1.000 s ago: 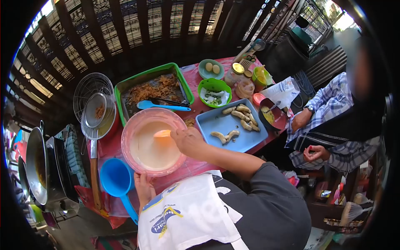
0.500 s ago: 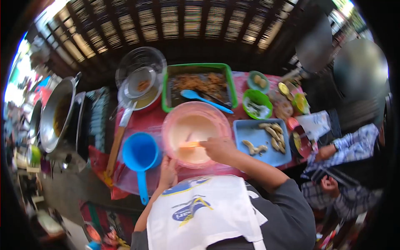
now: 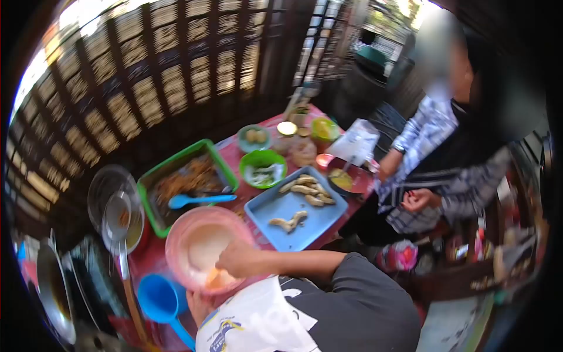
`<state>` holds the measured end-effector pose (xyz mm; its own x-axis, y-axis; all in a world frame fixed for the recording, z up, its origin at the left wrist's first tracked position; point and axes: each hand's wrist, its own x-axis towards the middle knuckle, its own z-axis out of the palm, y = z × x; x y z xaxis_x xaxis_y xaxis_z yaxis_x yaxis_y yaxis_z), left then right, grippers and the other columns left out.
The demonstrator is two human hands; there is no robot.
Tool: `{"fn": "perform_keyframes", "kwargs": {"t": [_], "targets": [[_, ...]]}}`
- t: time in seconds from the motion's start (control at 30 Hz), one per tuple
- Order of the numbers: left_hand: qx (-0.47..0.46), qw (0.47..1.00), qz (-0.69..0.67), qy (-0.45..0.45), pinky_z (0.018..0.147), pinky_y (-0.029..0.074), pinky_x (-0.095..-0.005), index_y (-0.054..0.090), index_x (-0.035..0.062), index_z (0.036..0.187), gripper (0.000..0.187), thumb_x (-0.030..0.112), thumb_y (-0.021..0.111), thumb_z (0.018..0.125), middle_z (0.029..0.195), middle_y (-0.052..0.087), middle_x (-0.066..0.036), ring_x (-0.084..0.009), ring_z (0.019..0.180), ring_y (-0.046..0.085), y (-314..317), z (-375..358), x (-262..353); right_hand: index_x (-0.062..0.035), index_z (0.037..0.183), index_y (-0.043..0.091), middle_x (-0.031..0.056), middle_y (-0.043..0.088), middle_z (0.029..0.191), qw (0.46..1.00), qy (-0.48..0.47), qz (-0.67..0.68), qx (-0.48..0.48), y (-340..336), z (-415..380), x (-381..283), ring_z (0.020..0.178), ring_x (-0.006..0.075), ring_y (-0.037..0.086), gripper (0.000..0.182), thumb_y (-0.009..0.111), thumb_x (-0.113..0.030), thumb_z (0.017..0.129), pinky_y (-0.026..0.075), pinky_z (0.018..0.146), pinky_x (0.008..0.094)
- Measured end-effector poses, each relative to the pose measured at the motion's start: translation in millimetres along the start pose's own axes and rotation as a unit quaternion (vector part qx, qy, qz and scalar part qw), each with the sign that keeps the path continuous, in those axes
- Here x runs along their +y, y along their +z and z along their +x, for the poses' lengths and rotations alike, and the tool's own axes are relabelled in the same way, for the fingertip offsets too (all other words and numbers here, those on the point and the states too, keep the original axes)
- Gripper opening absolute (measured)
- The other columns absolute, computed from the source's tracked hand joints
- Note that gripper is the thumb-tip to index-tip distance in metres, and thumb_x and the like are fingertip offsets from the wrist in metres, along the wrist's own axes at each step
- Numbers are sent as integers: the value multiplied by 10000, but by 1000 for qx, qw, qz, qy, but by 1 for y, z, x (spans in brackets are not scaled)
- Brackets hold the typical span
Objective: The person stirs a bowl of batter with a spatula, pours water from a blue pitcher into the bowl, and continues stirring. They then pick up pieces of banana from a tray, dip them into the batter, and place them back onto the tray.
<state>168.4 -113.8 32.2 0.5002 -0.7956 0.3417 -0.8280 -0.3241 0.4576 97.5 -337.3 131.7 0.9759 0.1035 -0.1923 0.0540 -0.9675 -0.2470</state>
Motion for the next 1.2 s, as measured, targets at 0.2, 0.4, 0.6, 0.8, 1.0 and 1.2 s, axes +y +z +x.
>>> {"fn": "perform_keyframes", "kwargs": {"t": [0.2,0.4,0.6,0.8,1.0,1.2], "targets": [[-34,960,-189,-203,753,438,-376,478,-17,985,370,155,655,709,998,442,-209,-338,906,477,12,12,-6,-112,723,615,88,606,642,966,74,1,248,31,-27,23,646,242,613,96,534,-133,675,456,579,370],[-40,944,-246,-214,738,431,-396,482,-9,985,366,156,650,705,983,447,-218,-355,888,474,10,39,7,-79,693,598,85,602,615,960,175,-71,205,61,-16,31,592,231,608,81,521,-99,677,448,504,348],[-48,946,-249,-204,723,425,-415,486,-1,985,362,157,646,701,967,453,-227,-373,871,470,10,44,11,-84,708,604,103,612,656,929,244,-43,274,71,-16,28,592,235,609,101,509,-106,682,451,447,354],[-55,947,-250,-197,707,419,-435,490,7,984,358,158,641,697,952,458,-235,-390,853,467,10,48,15,-90,752,605,106,600,649,976,168,-37,135,42,-43,2,595,235,605,139,470,-99,718,460,459,353],[-52,949,-253,-181,692,413,-455,494,15,984,355,159,637,693,937,464,-244,-407,836,463,7,43,16,-111,774,605,62,574,623,881,229,160,382,104,-1,37,579,209,567,151,465,-161,800,431,478,344],[-36,986,-138,-89,677,407,-474,498,23,983,351,161,632,689,922,469,-253,-425,818,460,-12,12,18,-97,827,593,70,544,643,886,37,161,434,95,-17,27,521,220,506,143,476,-179,818,404,507,341]]}}
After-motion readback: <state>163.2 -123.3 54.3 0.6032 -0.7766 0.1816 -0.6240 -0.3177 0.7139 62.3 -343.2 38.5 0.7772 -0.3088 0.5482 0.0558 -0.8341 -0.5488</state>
